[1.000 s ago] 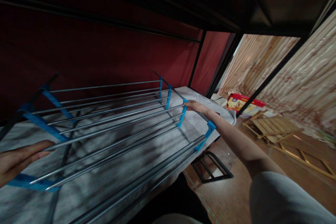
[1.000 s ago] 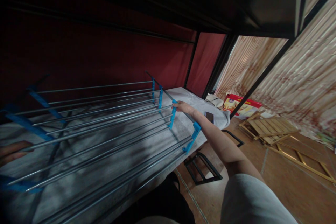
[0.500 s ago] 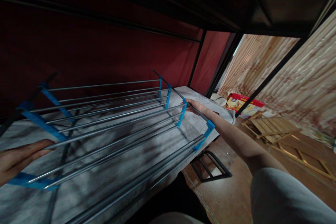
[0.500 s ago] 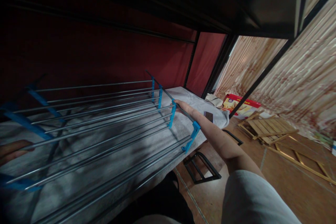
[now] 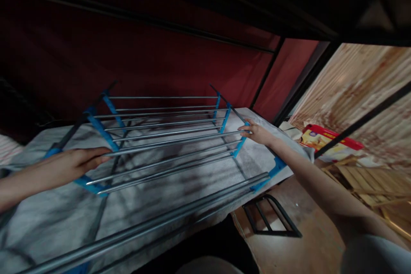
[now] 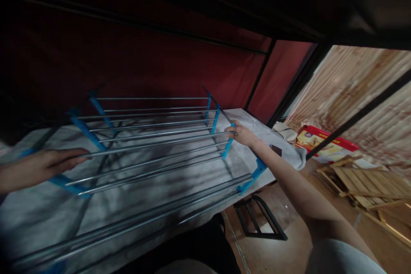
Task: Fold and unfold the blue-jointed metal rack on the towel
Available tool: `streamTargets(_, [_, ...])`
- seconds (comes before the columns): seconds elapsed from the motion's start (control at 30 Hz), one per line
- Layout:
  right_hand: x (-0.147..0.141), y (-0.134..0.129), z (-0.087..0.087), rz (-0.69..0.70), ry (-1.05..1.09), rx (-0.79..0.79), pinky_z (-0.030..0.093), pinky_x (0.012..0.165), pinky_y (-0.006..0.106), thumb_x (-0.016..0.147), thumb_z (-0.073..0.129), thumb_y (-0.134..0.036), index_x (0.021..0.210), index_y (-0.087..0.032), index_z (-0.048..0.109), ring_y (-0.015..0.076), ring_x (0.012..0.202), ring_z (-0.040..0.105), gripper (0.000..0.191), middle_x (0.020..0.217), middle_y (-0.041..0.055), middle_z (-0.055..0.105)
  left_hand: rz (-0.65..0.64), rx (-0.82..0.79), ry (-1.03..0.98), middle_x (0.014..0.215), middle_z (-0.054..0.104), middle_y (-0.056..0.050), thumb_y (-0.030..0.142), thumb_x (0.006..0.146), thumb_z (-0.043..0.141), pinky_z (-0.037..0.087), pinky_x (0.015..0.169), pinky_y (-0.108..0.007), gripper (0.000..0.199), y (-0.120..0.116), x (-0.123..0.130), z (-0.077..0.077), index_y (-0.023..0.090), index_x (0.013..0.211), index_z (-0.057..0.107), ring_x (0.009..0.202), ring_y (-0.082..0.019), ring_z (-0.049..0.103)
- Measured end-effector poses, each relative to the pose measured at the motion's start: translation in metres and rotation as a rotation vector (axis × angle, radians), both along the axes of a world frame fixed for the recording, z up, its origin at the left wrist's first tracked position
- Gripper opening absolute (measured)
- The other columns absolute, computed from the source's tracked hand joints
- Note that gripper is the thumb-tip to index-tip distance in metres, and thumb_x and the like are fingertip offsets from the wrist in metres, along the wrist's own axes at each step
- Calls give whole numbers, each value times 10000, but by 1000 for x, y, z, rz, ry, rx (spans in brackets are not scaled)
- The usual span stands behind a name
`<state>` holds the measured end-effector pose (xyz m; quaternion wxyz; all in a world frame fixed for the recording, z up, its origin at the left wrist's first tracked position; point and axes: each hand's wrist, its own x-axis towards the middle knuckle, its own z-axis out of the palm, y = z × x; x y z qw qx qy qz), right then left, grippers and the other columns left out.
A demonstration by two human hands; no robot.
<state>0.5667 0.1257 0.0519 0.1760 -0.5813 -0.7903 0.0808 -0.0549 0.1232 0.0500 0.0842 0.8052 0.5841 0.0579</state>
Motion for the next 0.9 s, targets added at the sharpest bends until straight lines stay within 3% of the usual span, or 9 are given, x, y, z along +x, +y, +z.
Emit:
streamTargets(0.17, [2, 5, -7, 83, -305, 104, 454, 1077, 440, 971, 510, -373, 1095, -254, 741, 311, 1264, 586, 288, 1473, 121, 530, -61, -172, -32, 983, 770, 40, 479, 926, 425, 485, 762, -209, 526, -19, 15, 27, 163, 1278, 653, 874, -170, 674])
streamTargets(0.3, [6, 10, -12, 147, -411, 140, 488, 998, 430, 987, 467, -365, 1044, -259, 731, 298, 1087, 664, 290, 1212, 127, 710, -94, -211, -135, 1003, 751, 38, 415, 965, 396, 480, 800, -208, 492, -29, 28, 38, 119, 1292, 615, 875, -144, 647])
streamTargets(0.4, [6, 10, -15, 118, -435, 165, 502, 939, 402, 992, 463, -367, 1030, -260, 732, 296, 1033, 662, 292, 1054, 121, 751, -131, -128, -161, 1123, 726, 4, 417, 973, 409, 473, 913, -234, 474, -33, 28, 42, 110, 1256, 633, 992, -146, 639])
streamTargets(0.47, [5, 9, -15, 97, -441, 183, 504, 917, 388, 992, 467, -362, 1041, -253, 732, 294, 1030, 657, 290, 1027, 124, 753, -135, 26, -192, 1234, 680, -25, 437, 975, 424, 428, 1034, -265, 474, -37, 26, 45, 104, 1234, 640, 1129, -153, 597])
streamTargets(0.53, [3, 7, -14, 95, -455, 195, 503, 907, 375, 1000, 462, -361, 1055, -245, 729, 288, 1019, 657, 296, 1008, 121, 755, -36, 203, -249, 1331, 613, -53, 458, 985, 407, 375, 1120, -315, 503, -41, 22, 47, 99, 1273, 611, 1250, -173, 525])
streamTargets(0.67, [3, 6, -13, 112, -500, 221, 510, 878, 346, 1023, 434, -376, 1063, -236, 724, 268, 1002, 659, 324, 1019, 100, 755, 500, 377, -597, 1290, 630, -87, 439, 940, 505, 450, 1075, -373, 486, -41, 8, 35, 123, 1296, 603, 1211, -231, 567])
streamTargets(0.77, [4, 6, -14, 115, -538, 244, 520, 846, 341, 1027, 432, -385, 1069, -237, 726, 272, 1016, 654, 331, 1039, 87, 755, 706, 61, -1084, 1070, 725, -106, 404, 898, 583, 565, 873, -345, 426, -34, -6, 14, 139, 1230, 622, 942, -218, 683])
streamTargets(0.83, [5, 6, -14, 117, -555, 253, 528, 824, 347, 1026, 434, -394, 1078, -242, 728, 281, 1025, 651, 334, 1051, 82, 756, 676, -189, -1276, 943, 744, -134, 401, 909, 577, 585, 781, -327, 378, -30, -14, 0, 119, 1153, 638, 851, -224, 703])
streamTargets(0.9, [6, 6, -15, 119, -565, 255, 532, 808, 350, 1027, 431, -405, 1082, -244, 730, 285, 1024, 652, 344, 1046, 82, 756, 632, -275, -1351, 854, 744, -150, 404, 927, 556, 584, 754, -303, 353, -26, -21, -9, 99, 1072, 659, 821, -226, 711])
